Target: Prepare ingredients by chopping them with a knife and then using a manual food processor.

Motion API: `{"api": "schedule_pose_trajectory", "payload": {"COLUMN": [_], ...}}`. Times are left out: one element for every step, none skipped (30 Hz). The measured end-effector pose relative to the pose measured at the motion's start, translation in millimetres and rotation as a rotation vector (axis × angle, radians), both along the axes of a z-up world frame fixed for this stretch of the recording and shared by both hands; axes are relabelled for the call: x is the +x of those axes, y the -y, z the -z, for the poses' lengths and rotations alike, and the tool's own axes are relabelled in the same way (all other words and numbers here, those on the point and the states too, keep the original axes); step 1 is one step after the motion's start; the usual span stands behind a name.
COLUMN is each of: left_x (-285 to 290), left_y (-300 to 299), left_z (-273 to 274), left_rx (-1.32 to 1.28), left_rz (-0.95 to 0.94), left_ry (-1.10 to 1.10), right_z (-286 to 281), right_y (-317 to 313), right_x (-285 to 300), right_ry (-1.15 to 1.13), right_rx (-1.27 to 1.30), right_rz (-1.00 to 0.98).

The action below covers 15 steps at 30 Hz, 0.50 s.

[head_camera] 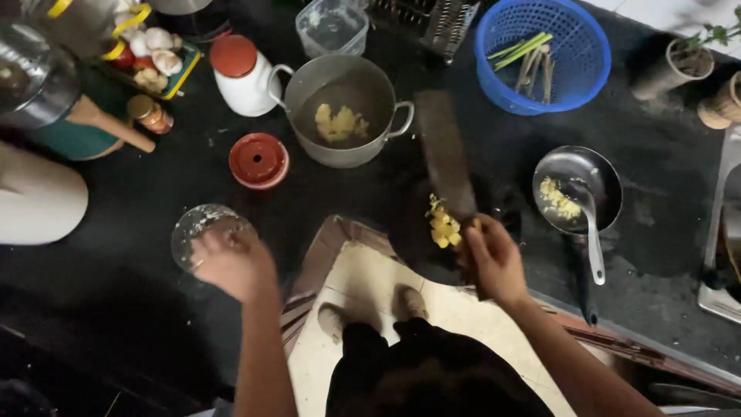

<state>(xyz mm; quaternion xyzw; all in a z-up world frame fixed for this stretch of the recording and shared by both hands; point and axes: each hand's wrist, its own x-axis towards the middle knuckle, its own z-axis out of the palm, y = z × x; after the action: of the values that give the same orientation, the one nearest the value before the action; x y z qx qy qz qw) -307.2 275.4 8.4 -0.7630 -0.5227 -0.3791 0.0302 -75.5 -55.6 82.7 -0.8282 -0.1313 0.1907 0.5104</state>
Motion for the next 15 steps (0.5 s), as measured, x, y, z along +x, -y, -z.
{"api": "schedule_pose_trajectory", "payload": {"left_x": [-3.8,-12.5,-21.5,-20.5,-19.4,-17.1,-3.6,9.6,22.3,44.9,66.9,88.4,107.4,124.5,141.4], "left_y": [-6.0,-10.7,-15.7,-15.7,-15.8,-16.2,-8.7,-0.2,8.5,29.8,51.5,72.5,99.1,127.0,154.9], "left_z": [9.1,18.0,27.0,25.8,24.7,23.5,17.7,12.4,7.1,12.8,18.4,23.7,11.3,-0.8,-12.6], "left_rx": [0.006,-0.058,-0.121,-0.120,-0.101,-0.081,-0.080,-0.038,0.003,0.002,-0.029,-0.059,-0.060,-0.192,-0.325], "left_rz": [0.007,-0.046,-0.099,-0.088,-0.062,-0.036,-0.024,0.073,0.171,0.180,0.345,0.508,0.516,0.652,0.787], "left_ry": [-0.002,-0.066,-0.131,-0.136,-0.135,-0.131,-0.134,-0.096,-0.057,-0.056,0.002,0.062,0.062,0.101,0.140], "right_z": [-4.7,-8.7,-12.3,-8.3,-4.1,-0.4,2.9,5.7,8.5,16.4,24.2,32.2,31.8,31.6,31.7], "right_y": [8.2,17.7,27.2,34.7,42.3,49.7,53.5,57.5,61.5,70.6,79.6,87.3,93.0,99.5,105.8], "right_x": [7.9,11.7,15.2,19.1,22.9,27.3,29.1,31.3,33.2,33.9,34.3,35.2,34.5,32.9,31.3], "right_ry": [-0.002,-0.018,-0.036,-0.040,-0.023,-0.004,-0.007,-0.041,-0.075,-0.074,-0.100,-0.126,-0.126,-0.128,-0.130], "right_rx": [0.006,0.001,-0.005,-0.006,-0.041,-0.076,-0.076,-0.117,-0.158,-0.159,-0.179,-0.197,-0.197,-0.229,-0.261], "right_rz": [0.007,0.059,0.112,0.123,0.147,0.171,0.182,0.184,0.186,0.196,0.195,0.193,0.200,0.164,0.128]}}
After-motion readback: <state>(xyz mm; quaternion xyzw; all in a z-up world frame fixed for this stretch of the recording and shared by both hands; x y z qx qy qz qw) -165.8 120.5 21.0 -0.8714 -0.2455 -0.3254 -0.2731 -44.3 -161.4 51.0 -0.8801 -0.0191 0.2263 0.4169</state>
